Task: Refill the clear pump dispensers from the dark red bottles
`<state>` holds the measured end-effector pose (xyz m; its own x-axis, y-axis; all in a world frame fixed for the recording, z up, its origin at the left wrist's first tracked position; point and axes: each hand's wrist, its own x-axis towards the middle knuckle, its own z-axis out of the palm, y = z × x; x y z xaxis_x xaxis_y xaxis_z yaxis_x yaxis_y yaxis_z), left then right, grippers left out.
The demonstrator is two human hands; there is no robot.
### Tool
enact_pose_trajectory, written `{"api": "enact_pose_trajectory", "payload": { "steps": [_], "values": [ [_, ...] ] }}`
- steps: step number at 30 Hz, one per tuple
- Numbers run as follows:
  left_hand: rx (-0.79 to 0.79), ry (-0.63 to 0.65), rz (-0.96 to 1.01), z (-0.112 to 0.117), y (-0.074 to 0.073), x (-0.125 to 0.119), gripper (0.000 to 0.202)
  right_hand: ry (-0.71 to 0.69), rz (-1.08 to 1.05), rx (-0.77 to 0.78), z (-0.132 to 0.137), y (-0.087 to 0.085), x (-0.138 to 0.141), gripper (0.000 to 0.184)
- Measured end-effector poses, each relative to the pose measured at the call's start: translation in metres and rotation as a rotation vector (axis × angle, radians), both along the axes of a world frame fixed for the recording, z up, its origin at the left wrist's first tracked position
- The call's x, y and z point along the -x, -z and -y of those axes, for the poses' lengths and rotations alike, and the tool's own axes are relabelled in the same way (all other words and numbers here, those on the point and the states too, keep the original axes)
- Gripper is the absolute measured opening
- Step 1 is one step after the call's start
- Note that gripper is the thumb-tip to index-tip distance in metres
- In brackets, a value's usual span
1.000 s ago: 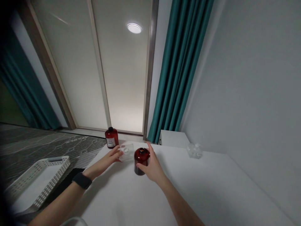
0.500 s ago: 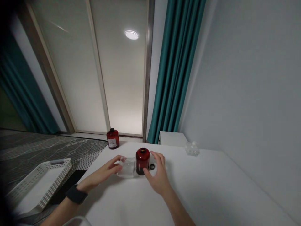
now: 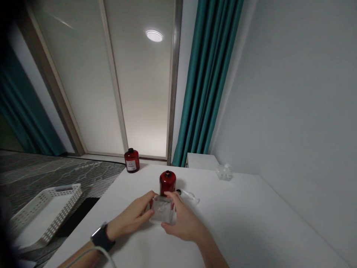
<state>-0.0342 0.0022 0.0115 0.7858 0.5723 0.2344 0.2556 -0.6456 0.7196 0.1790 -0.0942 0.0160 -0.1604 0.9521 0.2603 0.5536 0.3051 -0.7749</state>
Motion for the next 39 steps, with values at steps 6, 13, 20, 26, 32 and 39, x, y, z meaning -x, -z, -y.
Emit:
{"api": "enact_pose_trajectory", "payload": {
  "steps": [6, 13, 20, 26, 32, 39],
  "values": [
    [-0.180, -0.014, -0.048, 0.009, 0.009, -0.011, 0.070, -0.023, 0.028, 0.070, 0.002, -0.010, -0.017, 0.071],
    [-0.001, 0.017, -0.108, 0.009, 0.010, -0.013, 0.048, -0.072, -0.029, 0.218, -0.008, 0.006, -0.035, 0.079],
    [0.015, 0.034, -0.129, 0.004, 0.013, -0.012, 0.048, 0.326, -0.052, 0.003, -0.026, 0.034, -0.084, 0.018],
    [-0.013, 0.045, -0.121, 0.003, 0.011, -0.012, 0.049, 0.485, 0.097, -0.098, -0.036, 0.056, -0.091, 0.014],
    [-0.049, 0.035, -0.135, 0.003, 0.011, -0.011, 0.050, 0.517, 0.203, -0.086, -0.036, 0.065, -0.089, 0.030],
    [-0.038, 0.038, -0.133, 0.002, 0.014, -0.011, 0.053, 0.505, 0.256, -0.068, -0.038, 0.065, -0.085, 0.032]
  ]
}}
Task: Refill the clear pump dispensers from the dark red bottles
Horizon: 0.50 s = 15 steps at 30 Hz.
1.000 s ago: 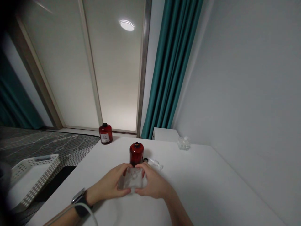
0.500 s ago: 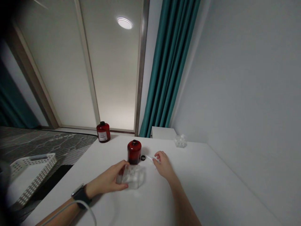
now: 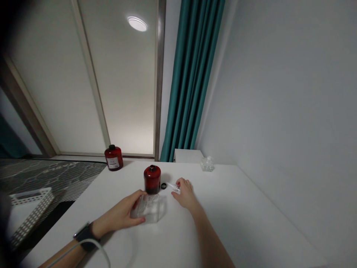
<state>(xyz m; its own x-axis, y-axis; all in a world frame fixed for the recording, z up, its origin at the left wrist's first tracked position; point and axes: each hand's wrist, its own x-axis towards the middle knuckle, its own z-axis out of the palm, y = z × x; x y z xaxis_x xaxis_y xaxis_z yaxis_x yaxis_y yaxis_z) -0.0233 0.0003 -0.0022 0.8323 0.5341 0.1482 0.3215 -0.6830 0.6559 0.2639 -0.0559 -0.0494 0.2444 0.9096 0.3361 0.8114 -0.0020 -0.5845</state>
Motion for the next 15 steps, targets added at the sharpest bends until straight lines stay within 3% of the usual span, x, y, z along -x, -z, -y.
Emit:
{"api": "enact_pose_trajectory", "payload": {
  "steps": [9, 15],
  "values": [
    [-0.014, 0.008, 0.007, -0.002, 0.004, 0.000, 0.054, 0.017, -0.038, -0.046, -0.001, -0.001, 0.003, 0.022],
    [-0.013, -0.001, 0.013, -0.001, 0.002, 0.000, 0.054, 0.044, -0.159, -0.173, 0.007, -0.030, -0.003, 0.013]
  ]
}}
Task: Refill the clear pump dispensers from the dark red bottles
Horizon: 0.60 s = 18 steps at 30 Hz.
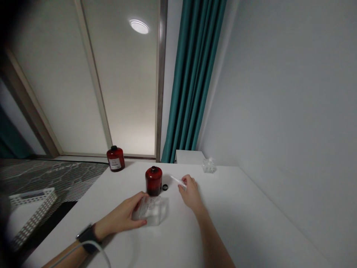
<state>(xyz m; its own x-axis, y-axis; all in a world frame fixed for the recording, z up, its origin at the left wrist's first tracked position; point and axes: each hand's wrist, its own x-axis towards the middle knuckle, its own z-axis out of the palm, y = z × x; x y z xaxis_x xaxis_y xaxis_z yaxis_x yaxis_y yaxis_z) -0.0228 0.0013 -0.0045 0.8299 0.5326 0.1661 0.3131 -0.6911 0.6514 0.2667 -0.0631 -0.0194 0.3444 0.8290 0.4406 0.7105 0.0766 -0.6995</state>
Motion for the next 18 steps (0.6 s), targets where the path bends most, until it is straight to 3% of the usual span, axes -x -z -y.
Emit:
{"api": "enact_pose_trajectory", "payload": {
  "steps": [3, 7, 11, 18],
  "values": [
    [-0.013, 0.000, 0.009, 0.002, -0.005, -0.001, 0.050, -0.016, -0.087, -0.076, 0.009, -0.020, -0.001, 0.015],
    [-0.078, -0.019, 0.016, 0.004, -0.010, 0.001, 0.051, -0.160, -0.155, -0.104, 0.022, -0.039, 0.011, 0.017],
    [-0.121, -0.018, 0.009, 0.002, -0.011, 0.005, 0.051, -0.394, -0.213, -0.114, 0.030, -0.045, 0.030, 0.011],
    [-0.165, 0.003, 0.007, -0.001, -0.008, 0.006, 0.057, -0.513, -0.168, -0.107, 0.035, -0.050, 0.037, 0.017]
  ]
}}
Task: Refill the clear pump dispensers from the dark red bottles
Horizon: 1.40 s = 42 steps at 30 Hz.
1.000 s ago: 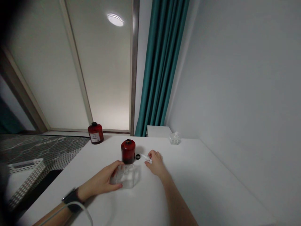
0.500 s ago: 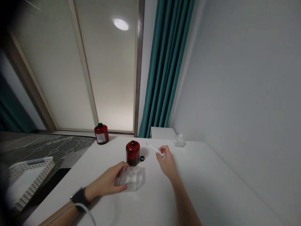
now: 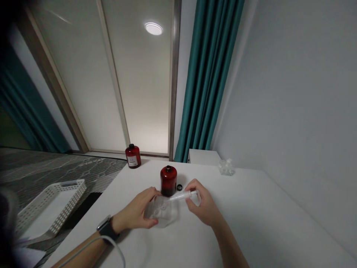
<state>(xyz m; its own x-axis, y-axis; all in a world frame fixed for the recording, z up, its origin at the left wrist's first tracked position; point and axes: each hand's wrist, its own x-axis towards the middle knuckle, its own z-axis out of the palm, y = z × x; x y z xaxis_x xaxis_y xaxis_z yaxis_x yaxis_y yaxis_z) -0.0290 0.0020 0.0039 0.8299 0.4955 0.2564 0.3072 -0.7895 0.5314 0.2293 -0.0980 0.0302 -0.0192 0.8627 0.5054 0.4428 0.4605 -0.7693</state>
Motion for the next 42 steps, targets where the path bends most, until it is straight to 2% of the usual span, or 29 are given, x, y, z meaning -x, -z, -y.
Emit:
{"api": "enact_pose_trajectory", "payload": {
  "steps": [5, 8, 12, 19, 24, 35, 39, 42],
  "values": [
    [-0.005, 0.002, -0.009, 0.000, 0.000, -0.001, 0.061, -0.023, 0.083, -0.008, 0.002, -0.004, 0.004, 0.021],
    [0.000, -0.003, -0.005, 0.001, -0.001, -0.002, 0.059, 0.027, 0.102, -0.020, 0.002, -0.002, 0.013, 0.027],
    [0.024, -0.009, 0.011, 0.005, -0.002, -0.005, 0.055, 0.102, 0.078, -0.036, 0.002, 0.007, 0.030, 0.038],
    [0.111, 0.000, 0.058, 0.008, 0.008, -0.010, 0.056, 0.092, 0.105, -0.027, 0.000, 0.024, 0.050, 0.056],
    [0.111, -0.006, 0.044, 0.007, 0.014, -0.011, 0.058, 0.080, 0.141, 0.001, -0.001, 0.029, 0.058, 0.062],
    [0.115, 0.004, 0.033, 0.006, 0.012, -0.009, 0.062, 0.097, 0.098, 0.031, -0.004, 0.041, 0.059, 0.075],
    [0.121, 0.056, 0.128, 0.005, 0.006, -0.006, 0.073, 0.096, 0.094, 0.026, -0.005, 0.044, 0.060, 0.076],
    [0.077, 0.065, 0.234, 0.009, -0.002, -0.005, 0.056, 0.093, 0.083, 0.015, -0.006, 0.045, 0.060, 0.076]
  ]
}}
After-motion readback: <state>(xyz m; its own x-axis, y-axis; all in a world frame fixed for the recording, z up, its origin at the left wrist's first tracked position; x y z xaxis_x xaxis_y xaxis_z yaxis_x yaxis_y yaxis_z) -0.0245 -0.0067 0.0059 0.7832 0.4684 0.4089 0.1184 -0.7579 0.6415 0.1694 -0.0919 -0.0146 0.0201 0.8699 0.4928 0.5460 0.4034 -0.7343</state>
